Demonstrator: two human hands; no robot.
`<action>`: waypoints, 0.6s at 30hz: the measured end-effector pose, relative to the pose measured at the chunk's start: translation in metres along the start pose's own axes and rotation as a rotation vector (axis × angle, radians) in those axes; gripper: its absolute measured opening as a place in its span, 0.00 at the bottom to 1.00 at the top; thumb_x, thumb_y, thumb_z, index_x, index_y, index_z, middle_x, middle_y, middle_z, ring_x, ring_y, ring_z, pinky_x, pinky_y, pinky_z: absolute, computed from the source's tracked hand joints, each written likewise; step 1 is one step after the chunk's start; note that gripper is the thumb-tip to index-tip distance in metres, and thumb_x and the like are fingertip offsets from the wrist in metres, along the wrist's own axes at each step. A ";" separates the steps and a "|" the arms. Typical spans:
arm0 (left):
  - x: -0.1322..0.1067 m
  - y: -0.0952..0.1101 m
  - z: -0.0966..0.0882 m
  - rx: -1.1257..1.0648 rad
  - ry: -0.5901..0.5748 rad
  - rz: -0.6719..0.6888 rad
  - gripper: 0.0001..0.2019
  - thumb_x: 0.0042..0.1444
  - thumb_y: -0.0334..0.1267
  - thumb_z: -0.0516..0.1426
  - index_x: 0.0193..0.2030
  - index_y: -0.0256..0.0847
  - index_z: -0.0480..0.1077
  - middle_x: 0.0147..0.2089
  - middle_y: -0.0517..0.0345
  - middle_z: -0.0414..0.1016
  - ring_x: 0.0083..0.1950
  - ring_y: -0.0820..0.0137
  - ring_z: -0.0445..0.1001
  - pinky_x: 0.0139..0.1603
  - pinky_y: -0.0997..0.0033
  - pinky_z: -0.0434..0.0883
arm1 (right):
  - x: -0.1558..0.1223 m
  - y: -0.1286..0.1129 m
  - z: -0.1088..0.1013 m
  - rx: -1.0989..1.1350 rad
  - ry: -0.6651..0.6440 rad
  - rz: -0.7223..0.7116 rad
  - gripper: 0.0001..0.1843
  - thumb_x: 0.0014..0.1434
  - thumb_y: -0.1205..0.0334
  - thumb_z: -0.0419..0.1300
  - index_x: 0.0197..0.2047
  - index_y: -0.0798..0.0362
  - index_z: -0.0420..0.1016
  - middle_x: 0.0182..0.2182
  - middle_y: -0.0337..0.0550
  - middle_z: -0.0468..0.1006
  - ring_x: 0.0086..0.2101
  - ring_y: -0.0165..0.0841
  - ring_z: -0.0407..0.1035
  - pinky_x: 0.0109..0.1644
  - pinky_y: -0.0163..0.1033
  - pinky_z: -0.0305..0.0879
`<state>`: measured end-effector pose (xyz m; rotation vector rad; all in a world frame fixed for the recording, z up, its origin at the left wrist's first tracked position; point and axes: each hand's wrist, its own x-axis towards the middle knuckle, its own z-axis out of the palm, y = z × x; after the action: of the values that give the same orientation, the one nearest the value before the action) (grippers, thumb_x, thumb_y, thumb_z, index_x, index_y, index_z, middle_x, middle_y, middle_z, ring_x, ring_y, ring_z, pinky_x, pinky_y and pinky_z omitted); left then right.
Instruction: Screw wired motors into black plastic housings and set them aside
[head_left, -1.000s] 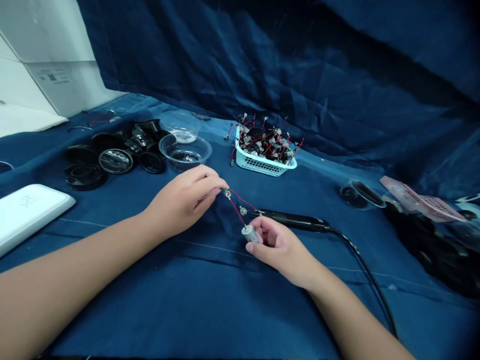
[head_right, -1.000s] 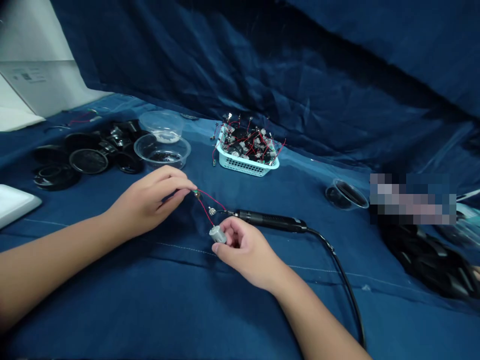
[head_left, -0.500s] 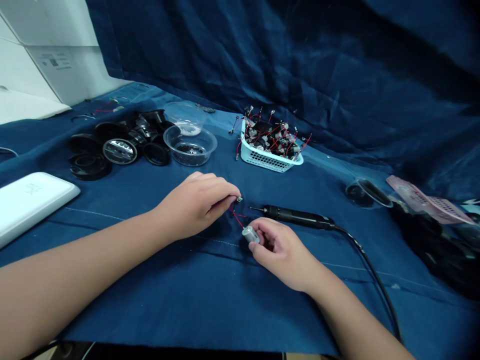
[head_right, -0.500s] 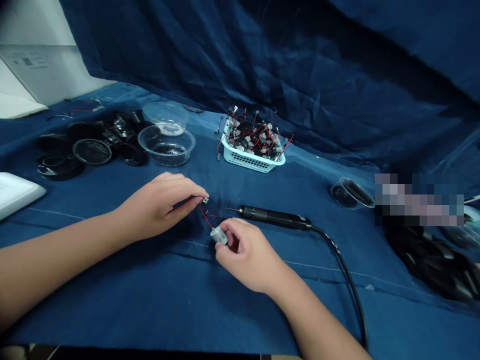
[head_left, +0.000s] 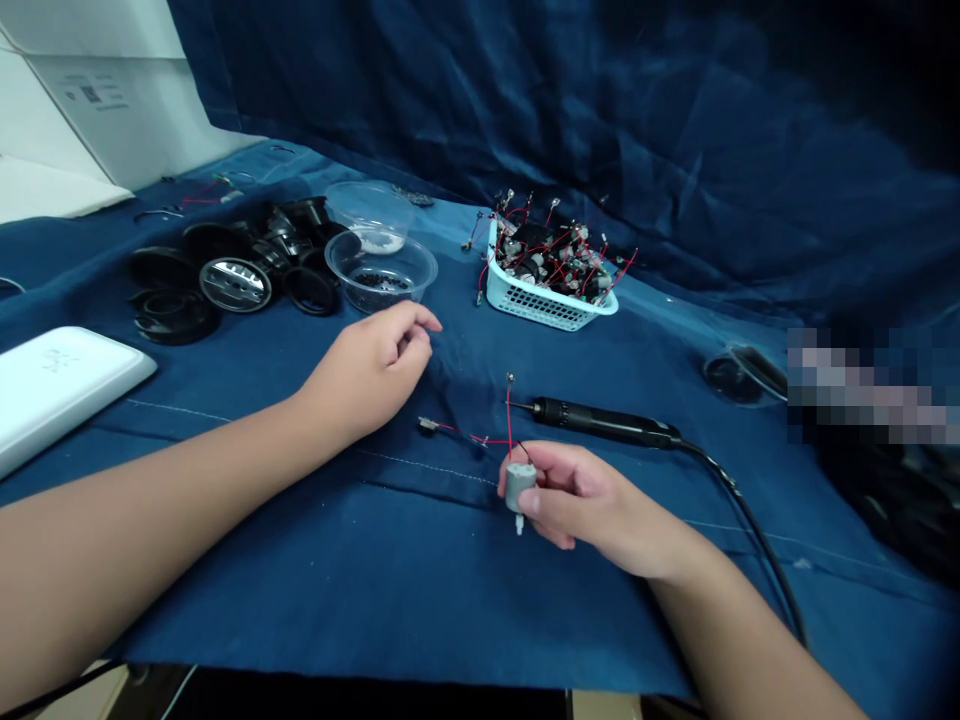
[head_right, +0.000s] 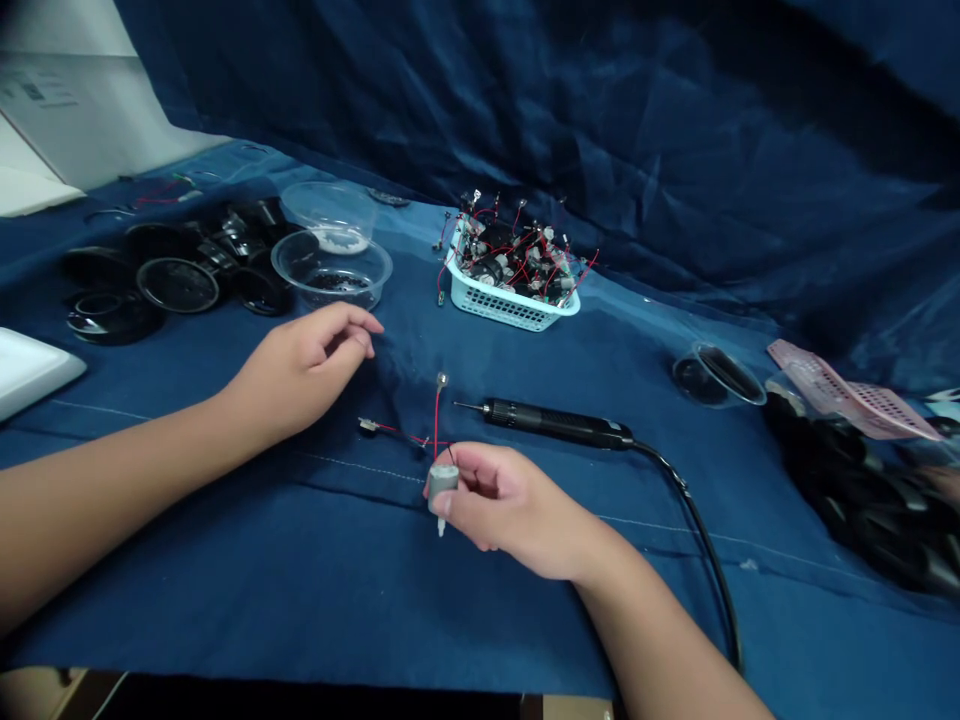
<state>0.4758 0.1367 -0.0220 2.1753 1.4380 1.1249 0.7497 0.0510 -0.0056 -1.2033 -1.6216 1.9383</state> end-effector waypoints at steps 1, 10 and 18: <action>-0.001 0.004 -0.002 0.003 0.046 0.013 0.09 0.67 0.34 0.54 0.49 0.41 0.75 0.35 0.60 0.79 0.33 0.71 0.74 0.34 0.72 0.67 | 0.002 0.001 0.001 0.002 0.042 0.004 0.17 0.67 0.47 0.66 0.42 0.52 0.71 0.29 0.34 0.68 0.25 0.24 0.62 0.27 0.31 0.58; -0.027 0.032 0.002 -0.081 -0.313 0.353 0.17 0.72 0.43 0.49 0.35 0.41 0.72 0.27 0.62 0.70 0.30 0.72 0.67 0.34 0.67 0.61 | 0.018 0.002 0.008 -0.090 0.418 -0.154 0.18 0.62 0.50 0.70 0.49 0.53 0.78 0.29 0.34 0.66 0.28 0.26 0.60 0.32 0.34 0.61; -0.030 0.032 0.020 0.072 -0.545 0.346 0.18 0.64 0.55 0.63 0.50 0.44 0.80 0.49 0.57 0.79 0.50 0.62 0.73 0.49 0.61 0.61 | 0.013 0.003 0.013 -0.443 0.438 -0.202 0.09 0.68 0.57 0.63 0.49 0.51 0.76 0.36 0.40 0.74 0.34 0.30 0.67 0.36 0.37 0.65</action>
<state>0.5057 0.0986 -0.0285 2.5748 0.9011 0.4977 0.7329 0.0507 -0.0134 -1.4314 -1.8807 1.1208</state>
